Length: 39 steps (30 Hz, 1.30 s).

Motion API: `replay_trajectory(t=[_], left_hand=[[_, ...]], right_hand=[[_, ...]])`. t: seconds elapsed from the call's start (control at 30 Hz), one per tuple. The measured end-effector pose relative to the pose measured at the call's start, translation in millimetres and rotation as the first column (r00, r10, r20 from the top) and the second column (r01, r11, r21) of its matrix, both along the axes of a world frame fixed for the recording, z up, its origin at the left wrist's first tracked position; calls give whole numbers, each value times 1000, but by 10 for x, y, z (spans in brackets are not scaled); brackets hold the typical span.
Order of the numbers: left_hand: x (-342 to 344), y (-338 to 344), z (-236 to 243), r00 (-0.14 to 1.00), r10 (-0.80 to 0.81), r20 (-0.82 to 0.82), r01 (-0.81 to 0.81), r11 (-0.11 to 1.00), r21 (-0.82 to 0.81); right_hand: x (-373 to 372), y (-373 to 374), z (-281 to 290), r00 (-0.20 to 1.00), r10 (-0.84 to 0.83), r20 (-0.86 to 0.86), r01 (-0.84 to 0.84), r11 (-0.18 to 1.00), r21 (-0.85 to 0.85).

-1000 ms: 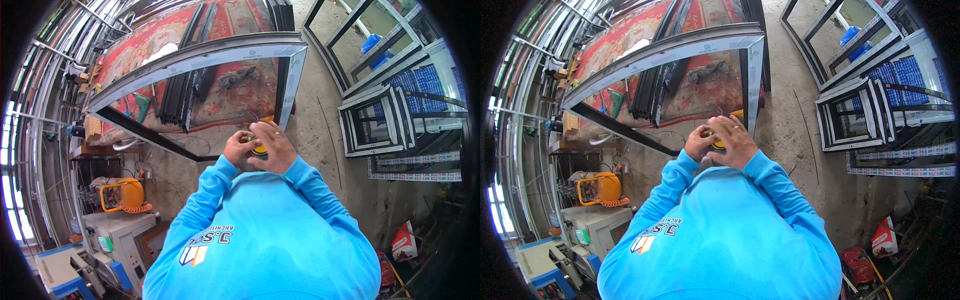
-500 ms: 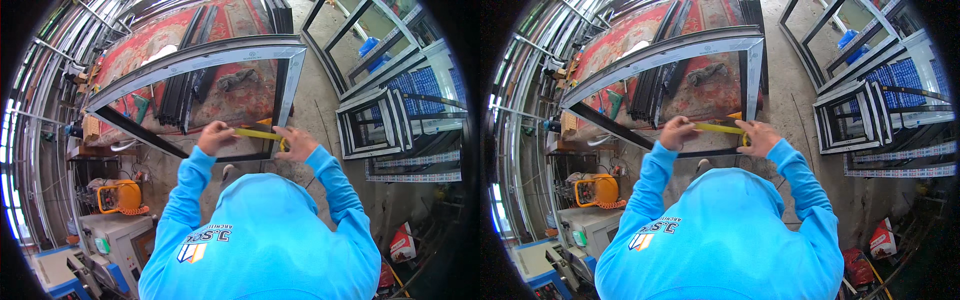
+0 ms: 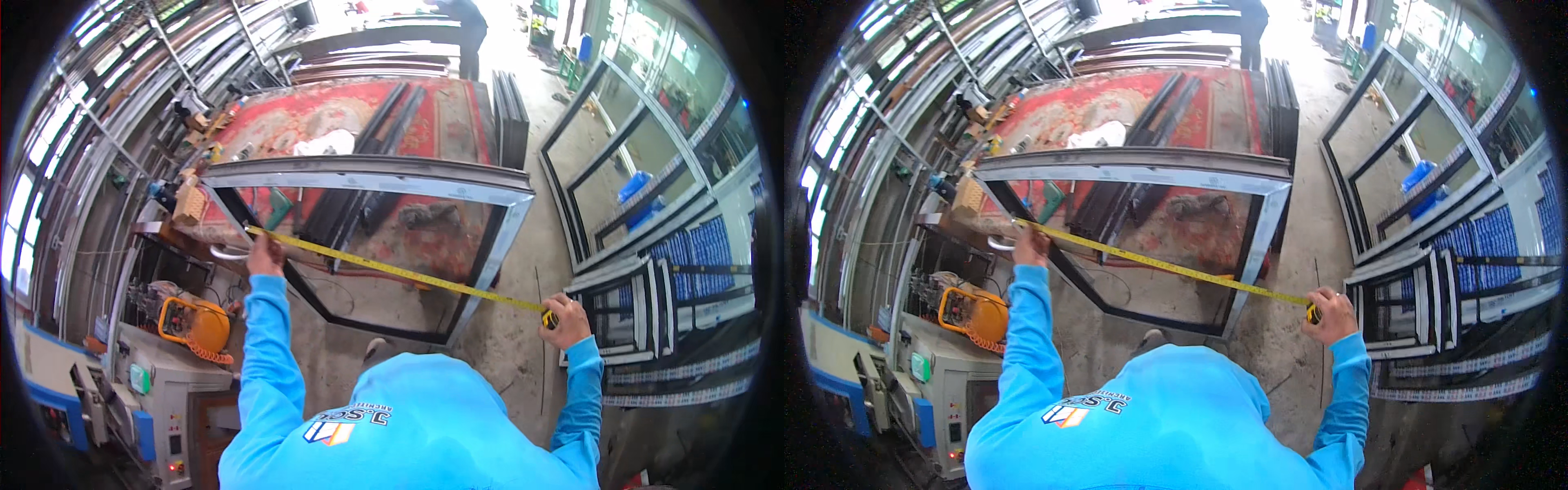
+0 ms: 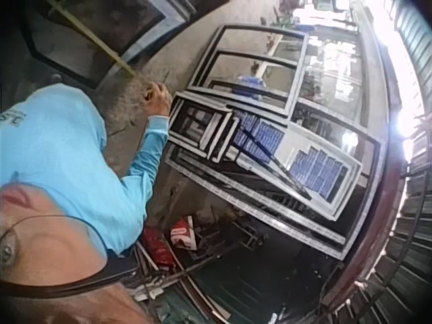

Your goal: The person measures a window frame using a tape measure, retrieves a metal profile from a rack, and cuts the profile using a miter saw.

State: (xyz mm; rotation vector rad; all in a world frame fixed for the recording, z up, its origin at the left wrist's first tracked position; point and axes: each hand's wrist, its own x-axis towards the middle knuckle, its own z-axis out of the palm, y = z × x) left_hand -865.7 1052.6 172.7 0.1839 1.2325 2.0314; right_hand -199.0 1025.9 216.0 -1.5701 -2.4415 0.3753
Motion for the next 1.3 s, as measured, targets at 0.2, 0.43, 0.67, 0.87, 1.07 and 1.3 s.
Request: replay_trajectory(t=[0.2, 0.43, 0.67, 0.87, 1.07, 1.3], left_hand=[[1223, 36, -4, 982, -104, -155, 99, 994, -44], [1995, 16, 162, 964, -252, -91, 249, 968, -39], [1851, 266, 296, 980, -197, -2, 197, 980, 17], [1458, 486, 468, 987, -157, 23, 153, 982, 109], [873, 687, 478, 993, -76, 86, 57, 978, 202], [658, 799, 387, 992, -103, 79, 76, 953, 293]], right_hand=[[-266, 45, 119, 1000, 0, 0, 0, 996, 86], [-235, 119, 301, 1000, 22, 3, -23, 986, 163], [-22, 208, 445, 999, 7, 51, -21, 958, 285], [355, 334, 610, 995, -41, 87, 3, 916, 400], [693, 442, 702, 987, -111, 120, 54, 914, 401], [930, 453, 710, 972, -184, 147, 112, 910, 398]])
